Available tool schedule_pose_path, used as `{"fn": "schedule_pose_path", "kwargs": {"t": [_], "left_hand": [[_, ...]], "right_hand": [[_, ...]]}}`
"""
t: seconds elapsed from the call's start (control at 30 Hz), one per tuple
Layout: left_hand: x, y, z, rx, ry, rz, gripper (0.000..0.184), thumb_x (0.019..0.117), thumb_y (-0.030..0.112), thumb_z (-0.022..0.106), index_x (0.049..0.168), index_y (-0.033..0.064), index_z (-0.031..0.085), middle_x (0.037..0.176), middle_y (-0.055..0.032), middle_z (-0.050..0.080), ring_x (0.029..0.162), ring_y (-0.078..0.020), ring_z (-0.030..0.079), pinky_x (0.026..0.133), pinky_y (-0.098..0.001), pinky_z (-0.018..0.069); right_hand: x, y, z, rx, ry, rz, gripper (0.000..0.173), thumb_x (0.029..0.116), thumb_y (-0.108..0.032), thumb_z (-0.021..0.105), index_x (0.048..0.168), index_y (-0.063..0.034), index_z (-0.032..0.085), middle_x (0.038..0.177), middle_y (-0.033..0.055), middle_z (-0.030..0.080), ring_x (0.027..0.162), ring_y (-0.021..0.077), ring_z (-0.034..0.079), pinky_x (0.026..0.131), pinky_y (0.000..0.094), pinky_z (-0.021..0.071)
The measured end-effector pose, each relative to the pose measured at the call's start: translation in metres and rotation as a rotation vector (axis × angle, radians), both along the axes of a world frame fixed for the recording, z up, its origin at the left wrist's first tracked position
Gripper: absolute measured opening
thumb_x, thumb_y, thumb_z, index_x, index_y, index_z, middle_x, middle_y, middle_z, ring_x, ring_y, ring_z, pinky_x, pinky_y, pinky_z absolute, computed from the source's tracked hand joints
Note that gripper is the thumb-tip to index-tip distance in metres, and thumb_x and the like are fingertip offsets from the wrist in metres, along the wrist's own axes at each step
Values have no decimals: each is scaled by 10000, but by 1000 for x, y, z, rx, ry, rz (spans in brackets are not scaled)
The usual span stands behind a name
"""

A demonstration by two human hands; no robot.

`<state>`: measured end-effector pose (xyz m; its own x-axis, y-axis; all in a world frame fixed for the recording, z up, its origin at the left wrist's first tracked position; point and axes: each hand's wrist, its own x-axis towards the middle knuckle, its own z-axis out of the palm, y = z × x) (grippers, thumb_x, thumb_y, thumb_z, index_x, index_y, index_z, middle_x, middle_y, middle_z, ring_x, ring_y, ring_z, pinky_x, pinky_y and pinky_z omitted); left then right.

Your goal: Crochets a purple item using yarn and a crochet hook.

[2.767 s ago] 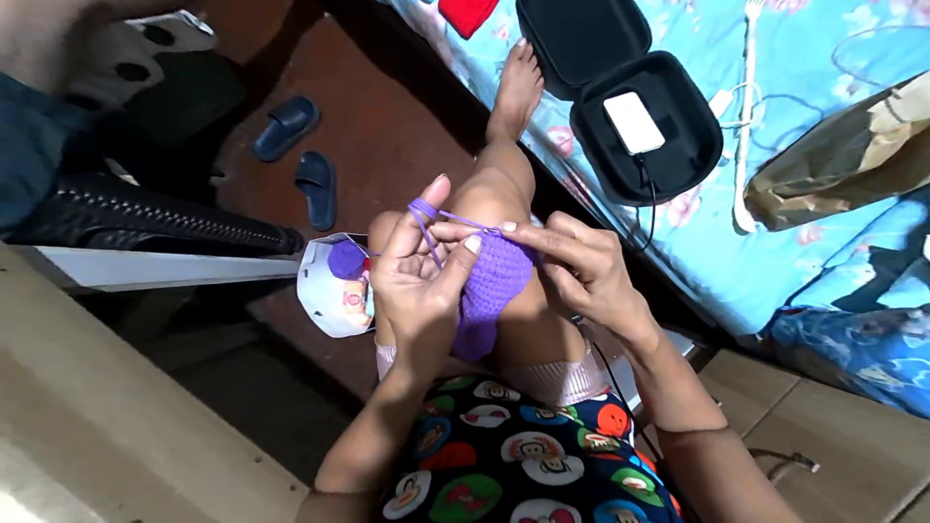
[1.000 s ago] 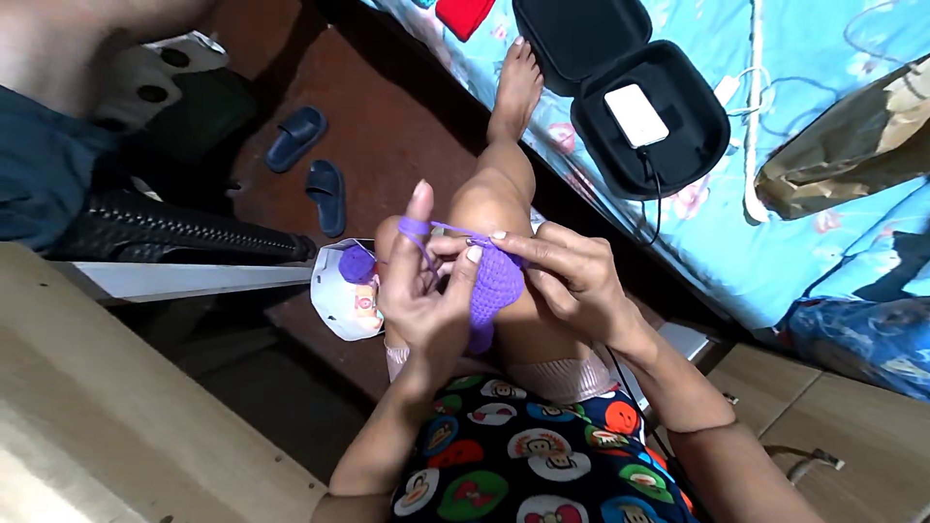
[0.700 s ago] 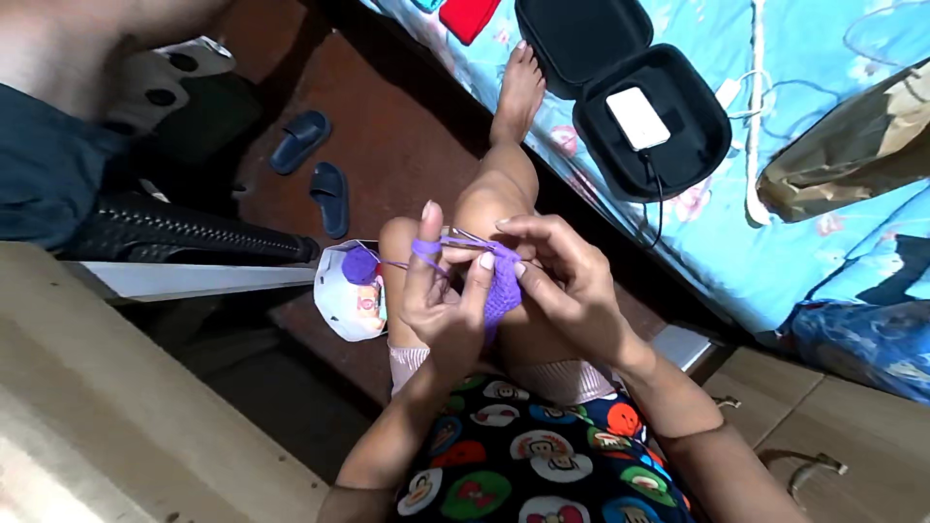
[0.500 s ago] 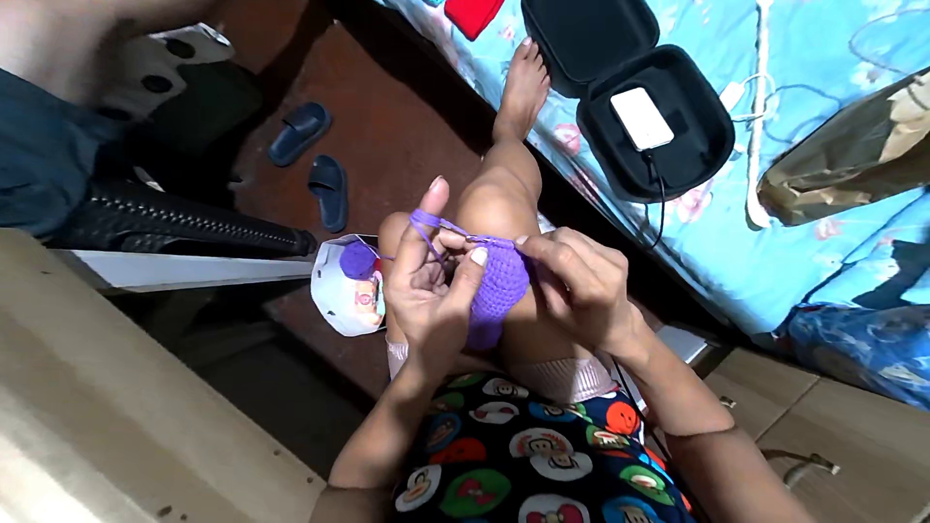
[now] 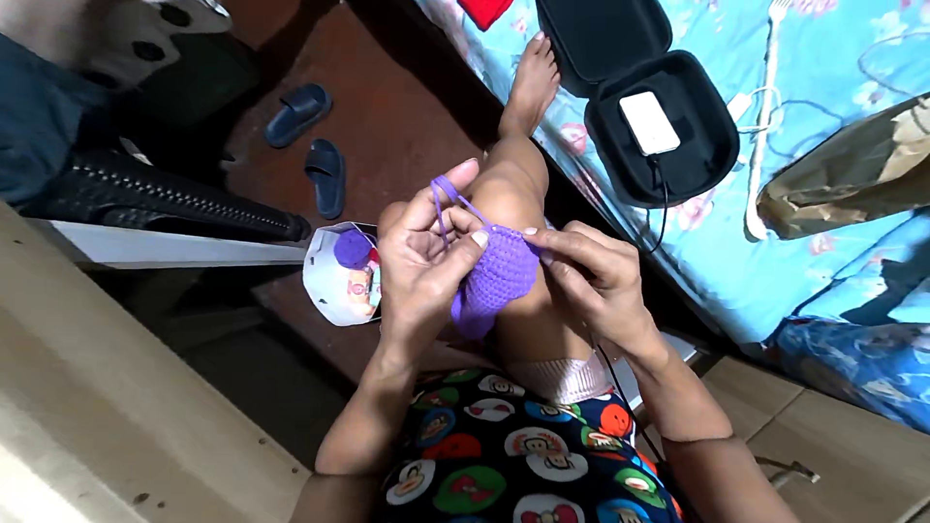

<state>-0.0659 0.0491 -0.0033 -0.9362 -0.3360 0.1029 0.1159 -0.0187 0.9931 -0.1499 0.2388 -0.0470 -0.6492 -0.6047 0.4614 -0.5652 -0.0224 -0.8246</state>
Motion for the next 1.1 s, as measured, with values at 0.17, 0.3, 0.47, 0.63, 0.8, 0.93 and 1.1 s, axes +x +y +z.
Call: {"fn": "schedule_pose_path", "kwargs": {"t": [0.17, 0.3, 0.47, 0.63, 0.8, 0.93, 1.1], "left_hand": [[-1, -4, -2, -82, -2, -6, 546, 872, -82, 580, 1410, 1, 541, 909, 43, 676, 716, -16, 625, 652, -143, 536], [-2, -7, 4, 72, -87, -32, 551, 860, -121, 546, 1397, 1, 549, 841, 46, 679, 685, -27, 643, 654, -159, 560], [4, -1, 3, -17, -66, -42, 609, 877, -81, 598, 1465, 42, 498, 927, 30, 672, 717, -31, 633, 646, -146, 544], [4, 23, -3, -177, 37, 63, 577, 889, -62, 585, 1454, -19, 479, 976, 37, 657, 774, 7, 615, 683, -129, 527], [4, 18, -4, -110, 47, 16, 542, 902, -62, 618, 1431, 20, 535, 1002, 52, 691, 806, -1, 647, 735, -149, 555], [8, -29, -4, 157, -69, -177, 112, 957, 284, 694, 938, 215, 781, 911, 91, 741, 801, -21, 680, 746, -202, 572], [23, -77, -16, 256, 10, -454, 312, 972, 372, 649, 701, 229, 703, 834, 95, 713, 792, -45, 667, 775, -225, 547]], "right_hand": [[1, 0, 0, 94, 278, -97, 236, 967, -38, 611, 1139, 9, 766, 793, 132, 647, 673, 173, 601, 576, 277, 481], [-2, 1, -3, 64, 327, -62, 249, 965, -65, 595, 1131, 6, 767, 771, 128, 627, 659, 174, 581, 568, 274, 459], [1, -5, 3, -67, -116, 54, 273, 926, 36, 578, 1145, 69, 737, 889, 104, 670, 776, 78, 611, 687, 197, 517], [7, -13, 26, -211, -883, 192, 407, 936, 56, 561, 1334, 3, 632, 772, 9, 625, 574, 7, 512, 525, 143, 448], [8, -14, 29, -210, -888, 194, 316, 946, 43, 531, 1222, 38, 684, 886, 39, 713, 653, 2, 587, 579, 150, 494], [10, -9, 29, -204, -758, 143, 292, 951, 75, 562, 1217, 76, 681, 1059, 56, 737, 884, 28, 679, 808, 203, 578], [11, -7, 23, -251, -862, 144, 286, 949, 51, 563, 1203, 32, 691, 892, 25, 712, 597, -24, 533, 525, 126, 441]]}}
